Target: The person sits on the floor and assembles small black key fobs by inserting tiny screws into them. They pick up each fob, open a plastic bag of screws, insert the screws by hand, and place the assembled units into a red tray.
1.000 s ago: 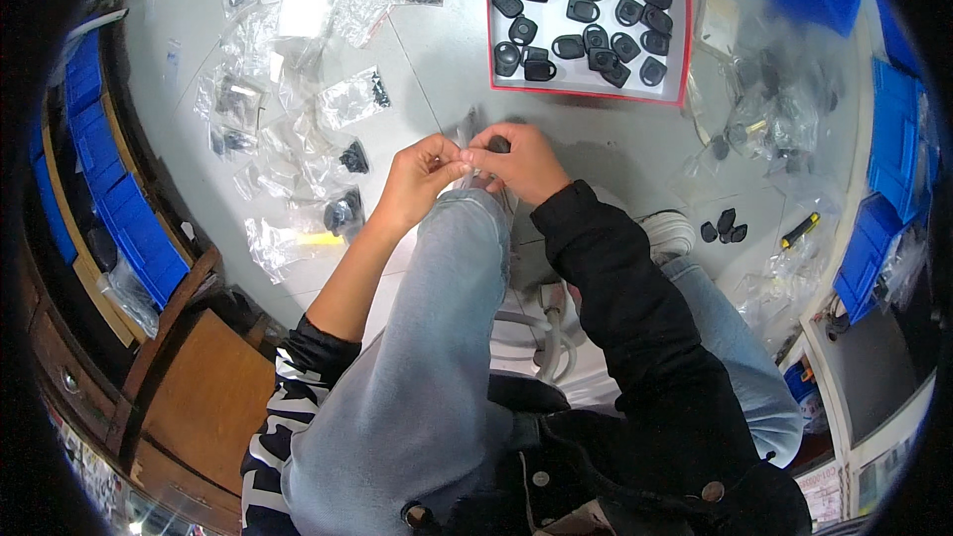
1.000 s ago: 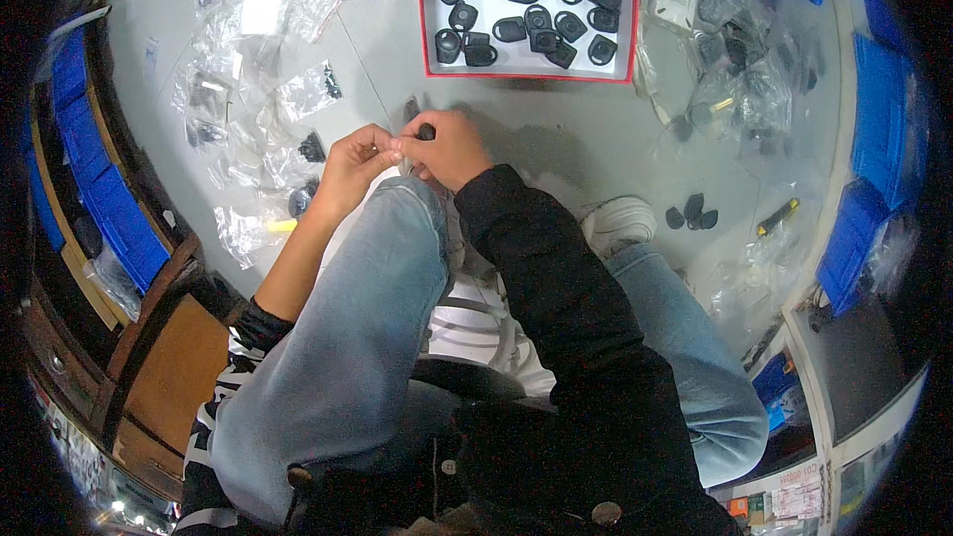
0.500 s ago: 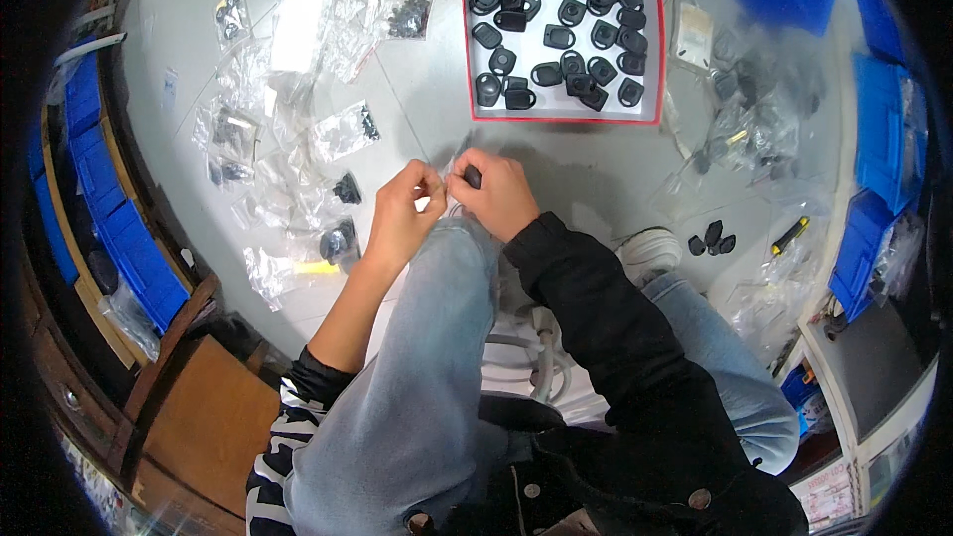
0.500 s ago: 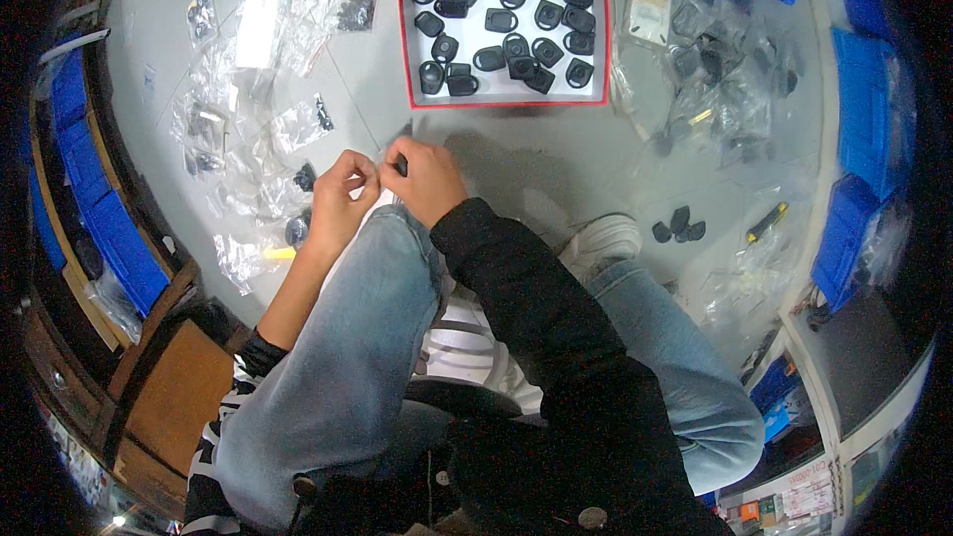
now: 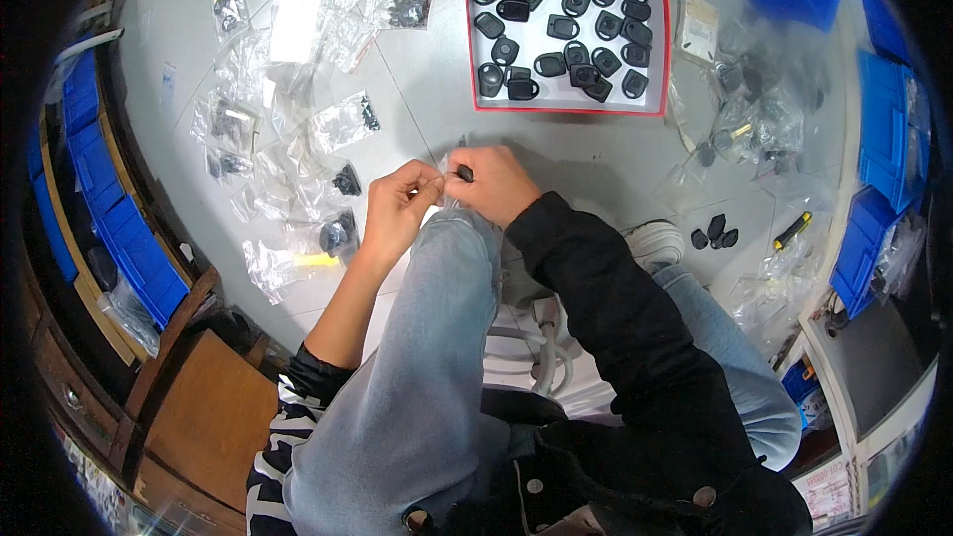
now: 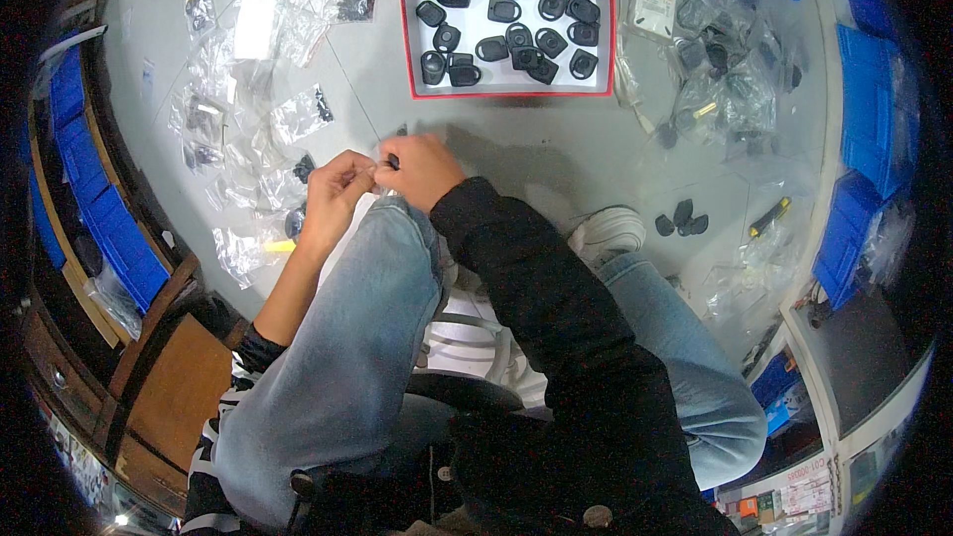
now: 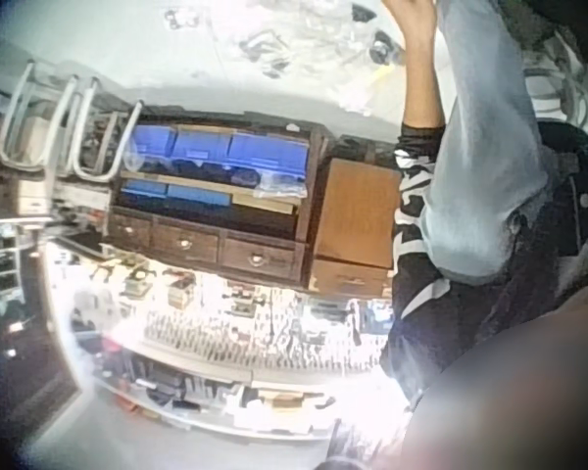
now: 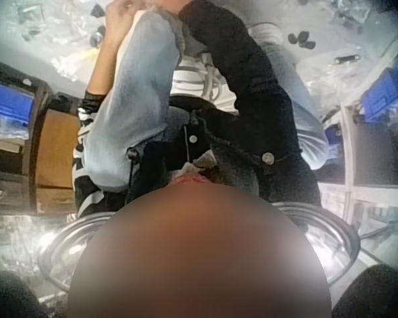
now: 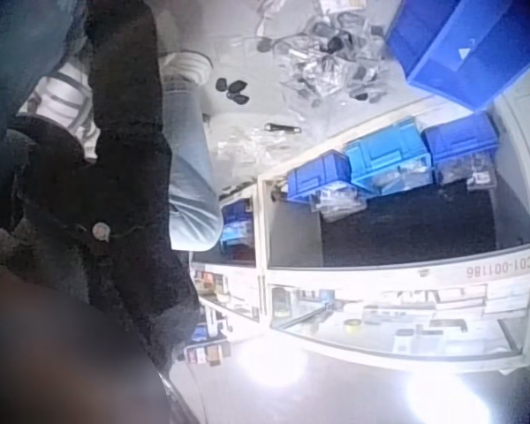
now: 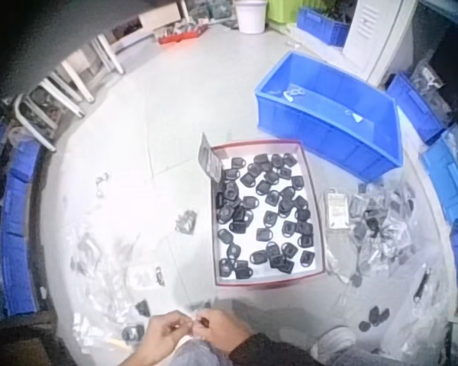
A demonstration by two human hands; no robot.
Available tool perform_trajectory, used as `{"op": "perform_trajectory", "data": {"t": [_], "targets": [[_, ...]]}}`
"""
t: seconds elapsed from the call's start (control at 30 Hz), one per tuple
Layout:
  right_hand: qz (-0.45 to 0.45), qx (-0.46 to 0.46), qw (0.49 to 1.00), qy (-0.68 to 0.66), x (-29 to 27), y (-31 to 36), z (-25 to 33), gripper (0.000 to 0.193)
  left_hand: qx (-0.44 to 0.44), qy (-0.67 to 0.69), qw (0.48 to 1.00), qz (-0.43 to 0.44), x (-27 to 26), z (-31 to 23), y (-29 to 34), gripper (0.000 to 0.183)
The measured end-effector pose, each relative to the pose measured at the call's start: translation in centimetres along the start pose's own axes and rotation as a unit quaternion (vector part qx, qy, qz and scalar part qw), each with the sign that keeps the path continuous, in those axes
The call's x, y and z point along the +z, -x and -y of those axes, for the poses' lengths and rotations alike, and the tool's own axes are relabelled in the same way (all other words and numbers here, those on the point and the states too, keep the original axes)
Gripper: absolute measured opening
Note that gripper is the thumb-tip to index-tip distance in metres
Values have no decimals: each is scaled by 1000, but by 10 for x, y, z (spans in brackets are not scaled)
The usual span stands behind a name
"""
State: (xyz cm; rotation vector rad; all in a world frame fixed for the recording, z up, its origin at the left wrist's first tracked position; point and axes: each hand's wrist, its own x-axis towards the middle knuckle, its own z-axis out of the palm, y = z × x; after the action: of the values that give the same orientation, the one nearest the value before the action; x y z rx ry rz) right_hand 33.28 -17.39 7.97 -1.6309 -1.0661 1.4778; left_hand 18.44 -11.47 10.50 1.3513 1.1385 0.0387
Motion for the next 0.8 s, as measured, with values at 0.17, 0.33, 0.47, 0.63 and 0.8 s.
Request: {"op": "perform_trajectory", "data": {"t": [0.17,0.33,0.47,0.63,0.8], "targets": [[-128,-31,980,151,16,1,7,16,45,-201,972,-110,2,-6,1,3],[-121,52,982,137,15,5,5,16,110,-317,927,-167,5,-11,-1,8],[-121,114,978,129,16,7,6,17,194,-357,895,-182,6,-11,-2,18],[-186,77,966,160,16,10,13,16,263,-408,855,-182,4,-14,-1,27],[-101,173,963,-181,4,20,21,17,278,-352,875,-184,9,-14,-7,28]]}}
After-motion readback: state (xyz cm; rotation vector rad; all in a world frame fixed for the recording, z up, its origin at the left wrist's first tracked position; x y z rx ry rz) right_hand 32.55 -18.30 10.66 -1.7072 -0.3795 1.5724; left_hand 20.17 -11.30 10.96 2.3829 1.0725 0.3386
